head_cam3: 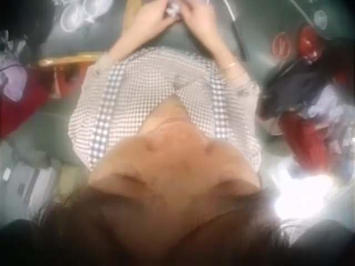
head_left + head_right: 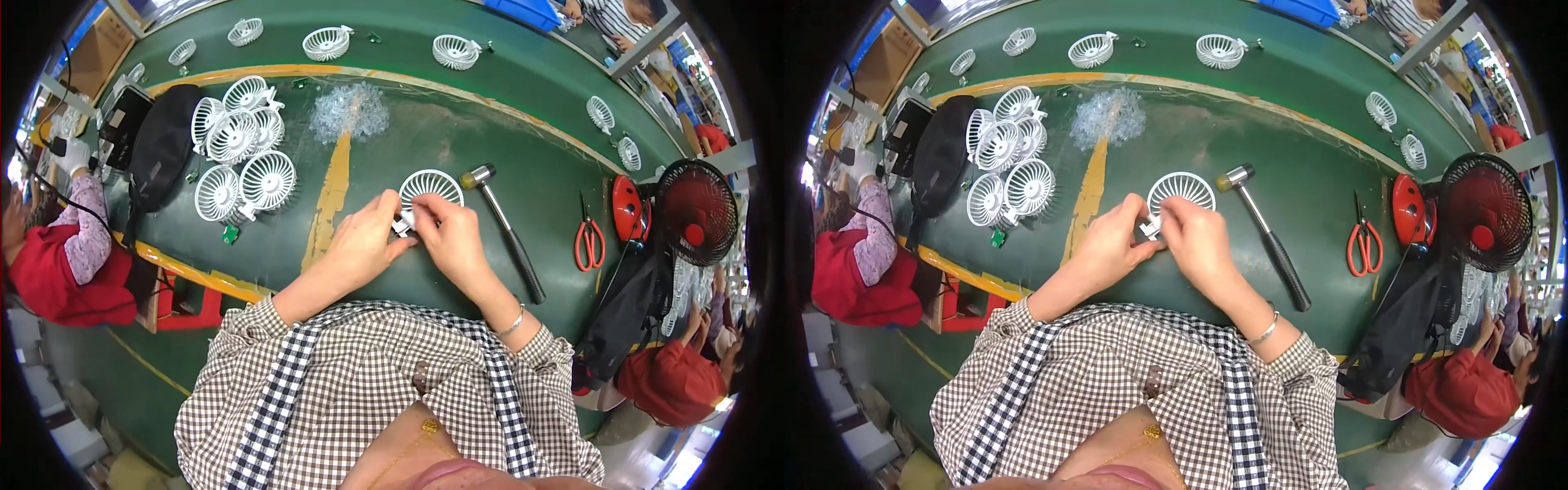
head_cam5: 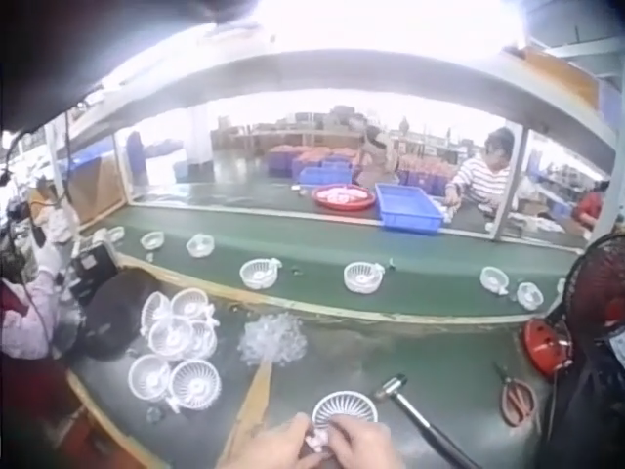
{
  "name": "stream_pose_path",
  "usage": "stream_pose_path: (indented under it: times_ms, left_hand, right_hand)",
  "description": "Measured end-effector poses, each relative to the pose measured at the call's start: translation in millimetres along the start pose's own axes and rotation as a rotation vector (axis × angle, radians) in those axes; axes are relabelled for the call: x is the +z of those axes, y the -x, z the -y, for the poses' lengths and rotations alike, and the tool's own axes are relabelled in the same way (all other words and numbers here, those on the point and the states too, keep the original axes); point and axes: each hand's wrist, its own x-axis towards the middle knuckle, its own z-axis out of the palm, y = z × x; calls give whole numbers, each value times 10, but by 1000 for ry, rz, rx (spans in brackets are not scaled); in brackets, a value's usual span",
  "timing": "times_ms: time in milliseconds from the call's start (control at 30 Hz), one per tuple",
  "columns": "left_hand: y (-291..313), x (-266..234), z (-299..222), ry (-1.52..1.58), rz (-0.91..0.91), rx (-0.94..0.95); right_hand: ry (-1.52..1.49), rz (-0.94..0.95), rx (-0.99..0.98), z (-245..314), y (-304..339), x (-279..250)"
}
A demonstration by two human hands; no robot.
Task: The person assembles fan housings by attaching small electronic boards and plastic pieces to fan grilles by hand and with a mallet, then places the assembled housings onto a conveyor belt.
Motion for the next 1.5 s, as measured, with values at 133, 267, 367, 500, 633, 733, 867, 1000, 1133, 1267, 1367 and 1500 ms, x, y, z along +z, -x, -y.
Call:
stream_pose_path:
  times_ms: [133, 267, 367, 500, 633, 733, 867, 1000, 1133, 1267, 1367, 1500]
  left_hand:
    - [30, -6, 42, 9, -9, 4]
    - [29, -15, 29, -29, 22, 49]
    - [-25, -52, -31, -124, -114, 136]
    - [9, -78, -61, -130, 15, 23]
    - [88, -77, -34, 75, 79, -154]
    - [84, -59, 60, 593, 228, -492]
    - [-8, -126, 99, 772, 373, -616]
    - [-93, -111, 146, 1003, 556, -666]
    - [-131, -114, 277, 1175, 665, -572]
    - [-106, -65, 381, 1238, 677, -495]
    - [-119, -100, 355, 1227, 671, -465]
    - [-86, -101, 312, 1234, 623, -468]
  right_hand:
    - [-263, 39, 263, 23, -53, -54]
    - [-265, 41, 243, 23, -44, -60]
    - [-263, 38, 251, 35, -39, -58]
    - [-289, 40, 254, 38, -28, -59]
    - [-230, -8, 136, -57, -23, -14]
    - [-210, -3, 170, 12, -19, -49]
    - [-190, -28, 129, -40, 17, -11]
    - [-195, -7, 130, -72, 23, -15]
    - [-263, 162, 298, 5, -43, -143]
    - [106, 181, -270, 17, 86, -151]
    - [217, 129, -327, 39, 171, -94]
    - [90, 87, -328, -48, 196, -56]
